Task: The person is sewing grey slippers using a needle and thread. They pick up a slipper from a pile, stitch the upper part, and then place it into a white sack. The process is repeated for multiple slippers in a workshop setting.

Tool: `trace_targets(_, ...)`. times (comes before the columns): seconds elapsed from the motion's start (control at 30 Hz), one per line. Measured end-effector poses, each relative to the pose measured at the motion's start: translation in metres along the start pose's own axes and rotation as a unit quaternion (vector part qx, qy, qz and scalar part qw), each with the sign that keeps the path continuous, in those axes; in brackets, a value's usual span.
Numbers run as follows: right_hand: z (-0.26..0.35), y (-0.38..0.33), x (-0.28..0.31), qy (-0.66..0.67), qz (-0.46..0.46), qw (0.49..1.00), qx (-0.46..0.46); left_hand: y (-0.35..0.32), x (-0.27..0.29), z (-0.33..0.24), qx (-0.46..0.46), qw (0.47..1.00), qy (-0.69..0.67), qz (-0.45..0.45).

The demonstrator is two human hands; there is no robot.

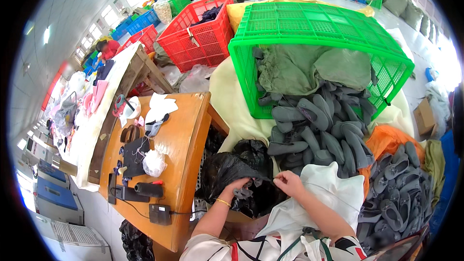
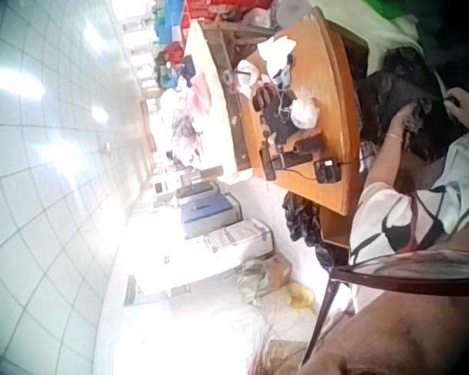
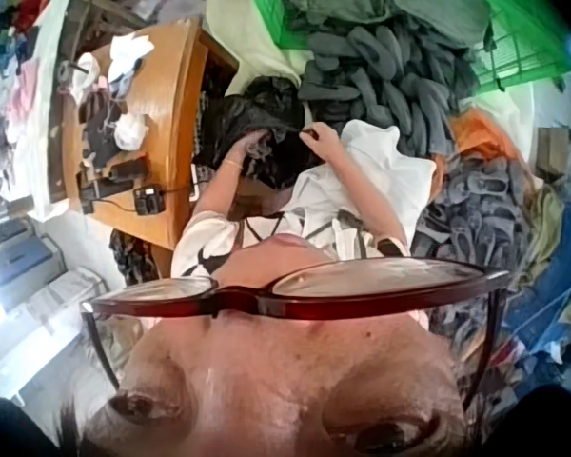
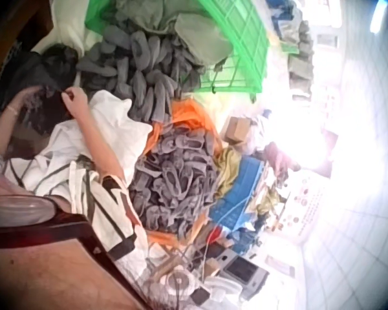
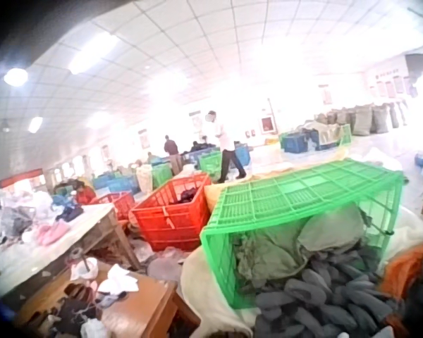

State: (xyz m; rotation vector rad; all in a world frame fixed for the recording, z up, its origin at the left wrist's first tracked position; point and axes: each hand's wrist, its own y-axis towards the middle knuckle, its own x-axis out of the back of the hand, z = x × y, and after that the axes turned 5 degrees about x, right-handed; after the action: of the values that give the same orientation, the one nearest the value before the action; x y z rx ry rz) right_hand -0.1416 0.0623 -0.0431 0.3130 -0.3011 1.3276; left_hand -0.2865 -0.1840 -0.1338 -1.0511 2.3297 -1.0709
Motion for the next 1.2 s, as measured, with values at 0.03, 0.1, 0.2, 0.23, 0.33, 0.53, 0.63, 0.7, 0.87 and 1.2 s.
trace_targets(0.03, -0.003, -0.006, 0.001, 0.029, -0.03, 0.999, -0.011, -0.021, -0.008, -0.01, -0.006, 0.999, -0.032, -0.012)
trace_targets(0.1, 0.002, -0.019, 0.009, 0.05, -0.055, 0.997, -0.025, -0.059, -0.014, -0.03, 0.017, 0.996, -0.05, -0.068)
trace_targets(0.2, 0.028, -0.043, 0.027, 0.057, -0.099, 0.993, -0.025, -0.097, -0.032, -0.032, -0.153, 0.961, -0.212, -0.092)
trace_targets(0.23, 0.037, -0.052, 0.036, 0.059, -0.111, 0.992, -0.025, -0.095, -0.029, -0.022, -0.182, 0.951, -0.235, -0.082)
trace_targets(0.33, 0.032, -0.082, 0.07, 0.073, -0.177, 0.978, -0.087, -0.104, -0.034, -0.024, -0.226, 0.95, -0.2, -0.085)
trace_targets(0.53, 0.03, -0.178, 0.154, 0.164, -0.283, 0.941, -0.087, -0.168, -0.074, -0.066, -0.27, 0.904, -0.327, 0.058)
trace_targets(0.63, 0.035, -0.24, 0.199, 0.265, -0.392, 0.877, -0.084, -0.171, -0.109, -0.082, -0.325, 0.89, -0.292, 0.129)
trace_targets(0.7, 0.026, -0.288, 0.225, 0.312, -0.462, 0.829, -0.049, -0.17, -0.133, -0.085, -0.34, 0.891, -0.256, 0.16)
trace_targets(0.87, 0.008, -0.422, 0.27, 0.311, -0.617, 0.723, 0.002, -0.188, -0.236, -0.09, -0.298, 0.91, -0.138, 0.252)
trace_targets(1.2, -0.026, -0.588, 0.291, 0.282, -0.751, 0.597, 0.012, -0.17, -0.337, -0.032, -0.421, 0.72, 0.526, 0.167)
